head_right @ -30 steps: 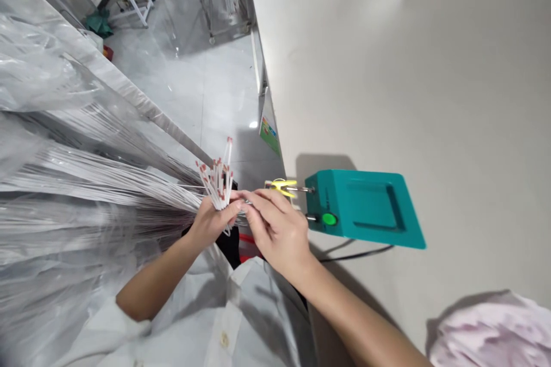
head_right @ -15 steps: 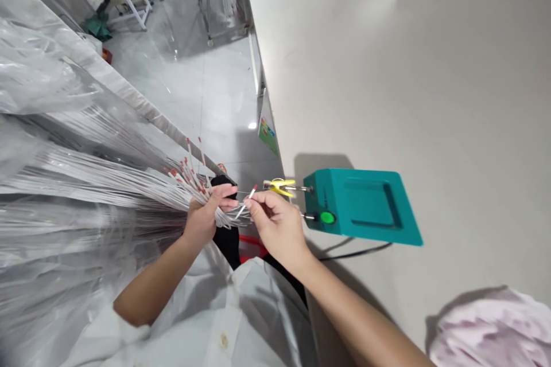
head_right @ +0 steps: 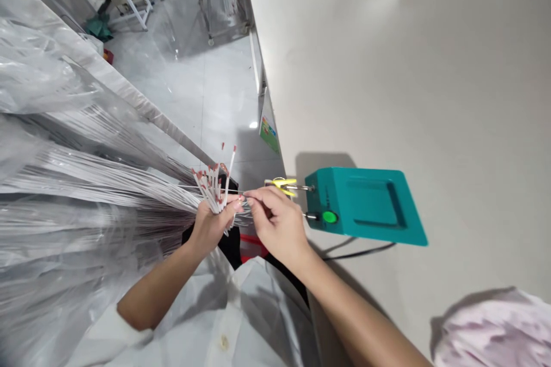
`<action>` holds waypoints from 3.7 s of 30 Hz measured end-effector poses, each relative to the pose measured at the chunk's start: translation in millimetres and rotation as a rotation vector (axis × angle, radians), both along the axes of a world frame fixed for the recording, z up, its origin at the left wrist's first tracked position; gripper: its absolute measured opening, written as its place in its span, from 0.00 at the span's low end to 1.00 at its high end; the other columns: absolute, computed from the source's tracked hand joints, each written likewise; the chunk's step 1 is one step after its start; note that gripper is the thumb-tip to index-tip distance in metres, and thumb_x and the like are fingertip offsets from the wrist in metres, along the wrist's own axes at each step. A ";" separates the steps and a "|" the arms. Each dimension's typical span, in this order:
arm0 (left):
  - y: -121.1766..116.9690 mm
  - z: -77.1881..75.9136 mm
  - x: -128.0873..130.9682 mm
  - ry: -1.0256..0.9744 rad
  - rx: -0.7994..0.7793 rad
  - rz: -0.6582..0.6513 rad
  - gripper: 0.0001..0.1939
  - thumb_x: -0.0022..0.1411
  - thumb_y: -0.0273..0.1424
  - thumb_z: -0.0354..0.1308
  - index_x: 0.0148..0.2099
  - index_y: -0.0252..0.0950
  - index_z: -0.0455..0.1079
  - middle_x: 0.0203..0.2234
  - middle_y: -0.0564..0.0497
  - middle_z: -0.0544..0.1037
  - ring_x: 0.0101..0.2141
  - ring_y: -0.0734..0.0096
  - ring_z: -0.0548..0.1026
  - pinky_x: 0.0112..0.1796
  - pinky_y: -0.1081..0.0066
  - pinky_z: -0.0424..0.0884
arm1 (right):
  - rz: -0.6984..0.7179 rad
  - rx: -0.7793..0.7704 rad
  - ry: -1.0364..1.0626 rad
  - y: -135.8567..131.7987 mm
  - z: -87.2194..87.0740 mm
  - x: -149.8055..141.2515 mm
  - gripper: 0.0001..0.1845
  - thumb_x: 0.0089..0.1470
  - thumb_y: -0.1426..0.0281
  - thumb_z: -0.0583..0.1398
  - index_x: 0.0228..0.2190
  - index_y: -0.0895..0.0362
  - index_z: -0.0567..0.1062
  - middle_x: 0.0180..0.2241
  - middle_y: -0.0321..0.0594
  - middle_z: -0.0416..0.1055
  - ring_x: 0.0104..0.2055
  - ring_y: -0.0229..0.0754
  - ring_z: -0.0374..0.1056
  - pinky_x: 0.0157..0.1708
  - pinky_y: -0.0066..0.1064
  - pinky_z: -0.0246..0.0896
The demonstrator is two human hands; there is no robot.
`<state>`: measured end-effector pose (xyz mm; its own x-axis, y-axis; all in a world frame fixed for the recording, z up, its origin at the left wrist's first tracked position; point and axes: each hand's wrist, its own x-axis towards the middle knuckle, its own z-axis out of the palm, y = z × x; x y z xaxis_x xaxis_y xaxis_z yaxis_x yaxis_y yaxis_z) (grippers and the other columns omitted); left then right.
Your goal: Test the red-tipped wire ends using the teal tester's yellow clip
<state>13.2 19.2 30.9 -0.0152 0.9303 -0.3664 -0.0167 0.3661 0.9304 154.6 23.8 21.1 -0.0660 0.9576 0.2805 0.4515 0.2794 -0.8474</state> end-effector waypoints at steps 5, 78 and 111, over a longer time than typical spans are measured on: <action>0.1 2.4 2.1 -0.040 0.008 -0.036 0.11 0.49 0.35 0.61 0.30 0.31 0.73 0.22 0.51 0.73 0.25 0.72 0.70 0.29 0.72 0.66 | 0.030 0.006 0.047 -0.2 0.2 -2.2 0.07 0.52 0.70 0.57 0.29 0.55 0.76 0.29 0.40 0.74 0.29 0.39 0.70 0.30 0.31 0.67; -11.9 -23.7 -10.6 -0.470 -0.158 -0.007 0.11 0.46 0.35 0.66 0.28 0.31 0.73 0.20 0.52 0.75 0.15 0.85 0.62 0.18 0.78 0.57 | 0.118 -0.492 0.774 -8.1 -15.7 -15.6 0.08 0.47 0.64 0.63 0.26 0.55 0.75 0.30 0.35 0.67 0.22 0.30 0.62 0.23 0.26 0.61; -15.2 -13.4 -8.4 0.035 -0.013 -0.064 0.10 0.57 0.36 0.56 0.32 0.33 0.71 0.20 0.54 0.74 0.15 0.81 0.64 0.20 0.76 0.61 | 0.208 0.407 -0.658 0.5 -16.1 12.5 0.12 0.54 0.74 0.52 0.32 0.57 0.76 0.34 0.44 0.75 0.31 0.40 0.69 0.31 0.31 0.62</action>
